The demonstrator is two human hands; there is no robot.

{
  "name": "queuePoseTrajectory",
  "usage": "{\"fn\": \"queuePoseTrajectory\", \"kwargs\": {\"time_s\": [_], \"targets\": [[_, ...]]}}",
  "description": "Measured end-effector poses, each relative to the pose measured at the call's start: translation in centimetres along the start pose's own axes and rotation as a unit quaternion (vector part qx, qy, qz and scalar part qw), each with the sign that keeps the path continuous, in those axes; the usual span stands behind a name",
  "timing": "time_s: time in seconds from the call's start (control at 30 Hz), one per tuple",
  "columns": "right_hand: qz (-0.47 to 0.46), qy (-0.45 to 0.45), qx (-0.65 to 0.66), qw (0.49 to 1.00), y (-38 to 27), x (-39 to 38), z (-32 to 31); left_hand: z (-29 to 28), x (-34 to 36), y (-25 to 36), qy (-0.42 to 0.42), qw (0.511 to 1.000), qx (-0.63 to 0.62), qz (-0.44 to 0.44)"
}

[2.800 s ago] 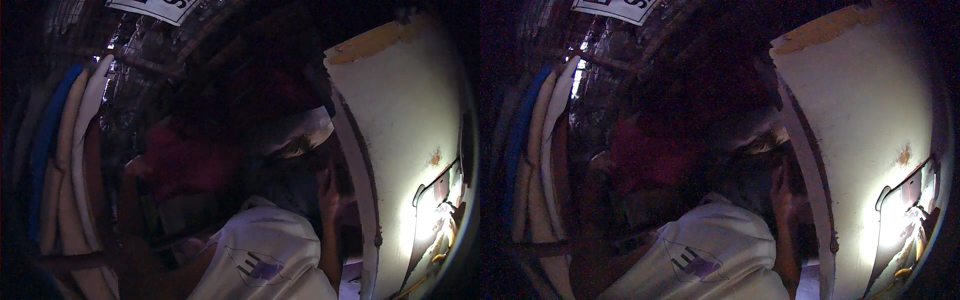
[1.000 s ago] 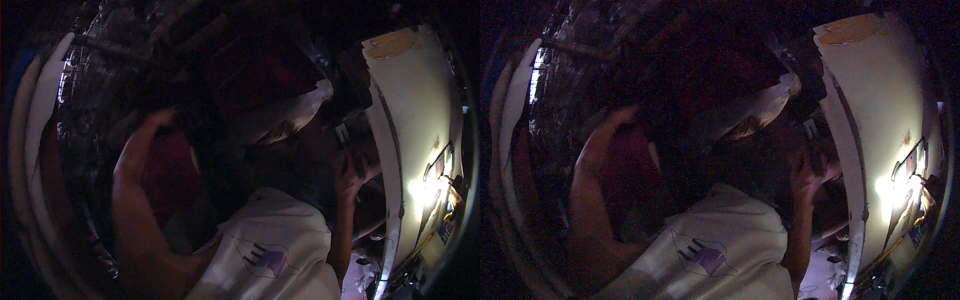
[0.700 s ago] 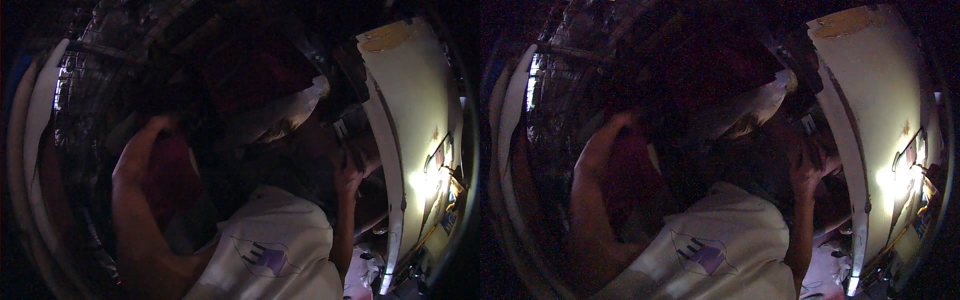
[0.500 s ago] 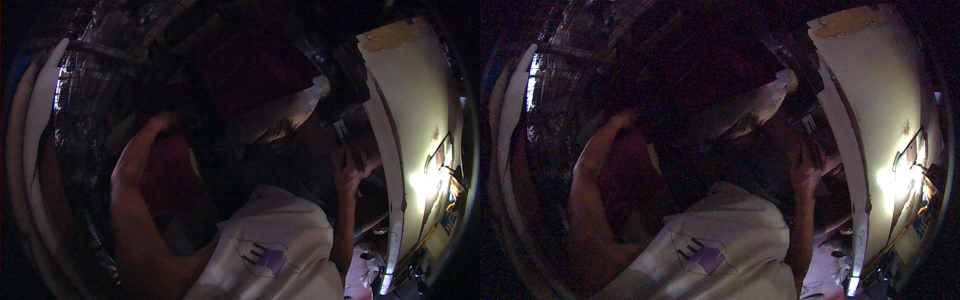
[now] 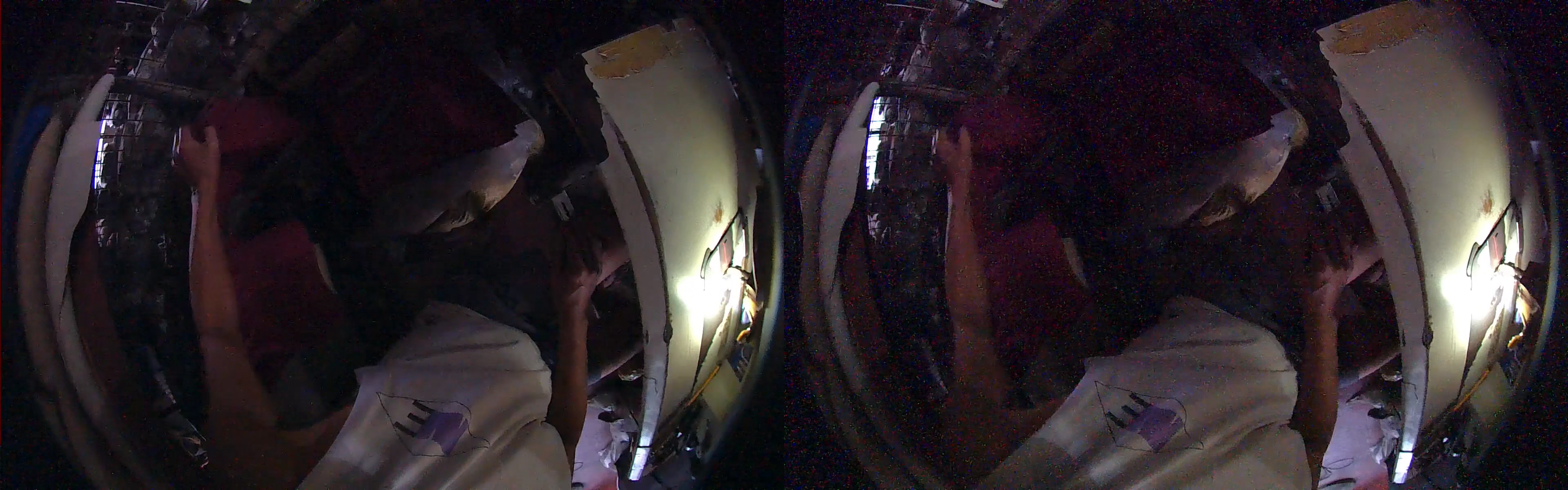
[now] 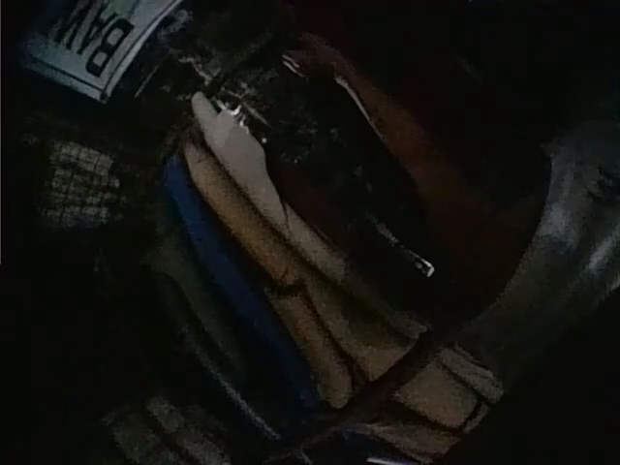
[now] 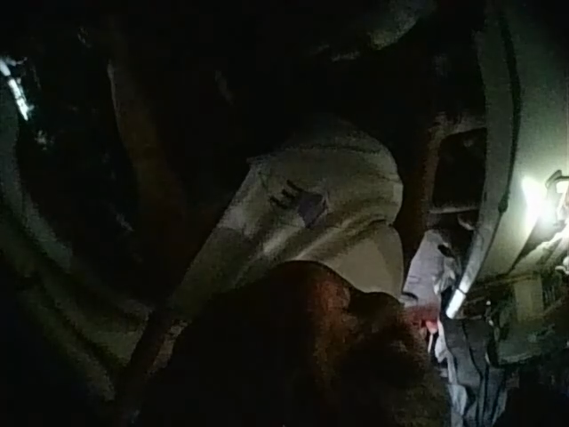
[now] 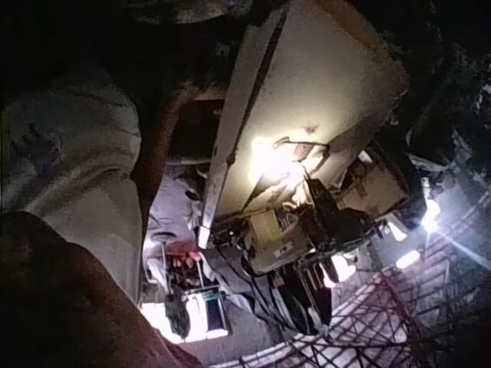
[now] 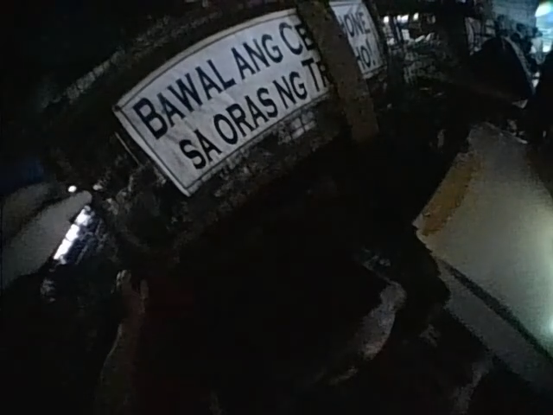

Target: Sewing components of a bag together using an industrial sewing machine.

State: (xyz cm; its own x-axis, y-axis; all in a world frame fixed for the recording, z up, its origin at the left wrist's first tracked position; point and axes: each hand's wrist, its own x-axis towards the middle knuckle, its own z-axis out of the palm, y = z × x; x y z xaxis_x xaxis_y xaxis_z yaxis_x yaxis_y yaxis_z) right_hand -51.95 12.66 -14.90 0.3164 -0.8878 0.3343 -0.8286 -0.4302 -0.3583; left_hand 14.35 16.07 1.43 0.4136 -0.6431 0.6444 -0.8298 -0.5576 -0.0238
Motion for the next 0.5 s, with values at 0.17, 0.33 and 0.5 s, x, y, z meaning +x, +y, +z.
{"fn": "queuePoseTrajectory", "kwargs": {"time_s": [0.17, 0.33, 0.5], "targets": [[-0.019, -0.049, 0.067, 0.996, -1.3, 1.1, -2.2, -13.0, 2.5, 18.2, -0.086, 0.989, -0.094, 0.07], [-0.013, 0.052, 0.184, 0.982, -5.8, 5.9, -10.3, -21.1, 4.4, 26.8, -0.06, 0.835, -0.372, 0.401], [0.022, 0.195, 0.112, 0.974, -6.8, 7.8, -20.8, -24.9, 4.4, 32.7, -0.095, 0.709, -0.5, 0.489]]}}
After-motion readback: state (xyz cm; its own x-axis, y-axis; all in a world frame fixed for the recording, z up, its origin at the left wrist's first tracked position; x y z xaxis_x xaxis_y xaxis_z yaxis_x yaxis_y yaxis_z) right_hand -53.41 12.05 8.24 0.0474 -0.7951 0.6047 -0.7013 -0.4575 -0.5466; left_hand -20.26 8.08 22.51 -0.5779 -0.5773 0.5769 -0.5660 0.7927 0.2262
